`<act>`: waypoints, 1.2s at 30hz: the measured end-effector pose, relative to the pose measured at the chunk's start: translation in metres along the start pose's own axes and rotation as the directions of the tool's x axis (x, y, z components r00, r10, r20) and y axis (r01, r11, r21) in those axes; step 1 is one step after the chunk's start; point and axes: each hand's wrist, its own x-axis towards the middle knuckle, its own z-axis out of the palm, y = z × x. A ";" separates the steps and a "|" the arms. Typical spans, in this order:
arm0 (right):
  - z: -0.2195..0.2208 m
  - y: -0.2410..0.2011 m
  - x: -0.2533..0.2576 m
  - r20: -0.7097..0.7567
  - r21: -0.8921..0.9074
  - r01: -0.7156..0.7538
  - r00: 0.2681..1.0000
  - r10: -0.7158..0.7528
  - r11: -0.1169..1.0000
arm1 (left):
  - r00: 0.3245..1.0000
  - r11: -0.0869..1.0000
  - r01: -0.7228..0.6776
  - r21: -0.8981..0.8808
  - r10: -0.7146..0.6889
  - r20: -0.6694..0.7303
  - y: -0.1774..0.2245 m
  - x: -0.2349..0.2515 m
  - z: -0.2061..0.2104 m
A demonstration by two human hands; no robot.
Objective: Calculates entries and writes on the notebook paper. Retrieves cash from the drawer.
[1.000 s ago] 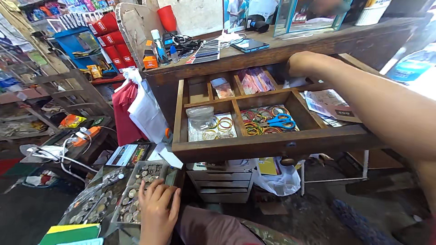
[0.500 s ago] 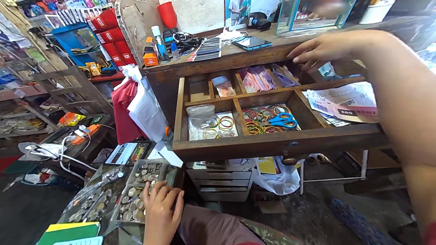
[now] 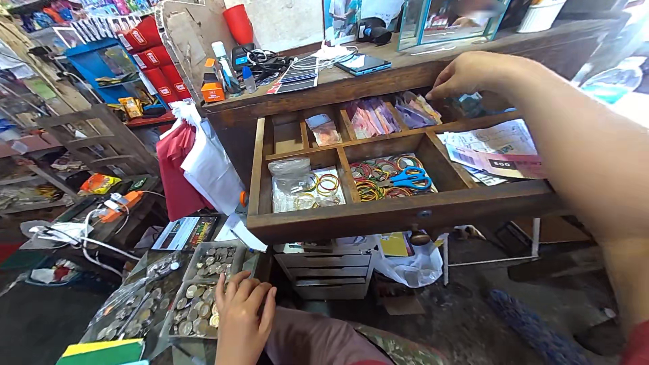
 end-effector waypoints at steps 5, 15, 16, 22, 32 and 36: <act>0.009 0.005 0.016 0.014 -0.062 -0.012 1.000 0.013 0.998 | 1.000 1.000 -0.002 -0.001 0.002 -0.002 0.000 -0.002 0.001; 0.019 0.008 0.025 0.080 0.026 0.018 0.997 -0.020 1.000 | 1.000 1.000 0.007 -0.004 -0.007 -0.006 0.001 -0.006 0.003; 0.016 0.003 0.019 0.095 0.063 0.009 0.995 -0.015 0.998 | 1.000 1.000 0.008 -0.002 -0.008 -0.005 0.002 -0.005 0.003; 0.011 0.004 0.020 0.018 -0.144 0.043 0.999 -0.041 0.989 | 1.000 1.000 -0.001 -0.005 0.001 0.001 0.003 -0.004 0.004; 0.011 -0.001 0.019 -0.147 -0.152 0.003 0.989 -0.026 0.988 | 0.999 0.999 -0.028 -0.044 0.027 -0.022 0.017 0.009 0.004; 0.005 -0.009 0.007 -0.201 -0.155 0.016 0.978 -0.047 0.988 | 0.997 0.987 -0.053 -0.149 0.044 -0.061 0.027 0.015 0.002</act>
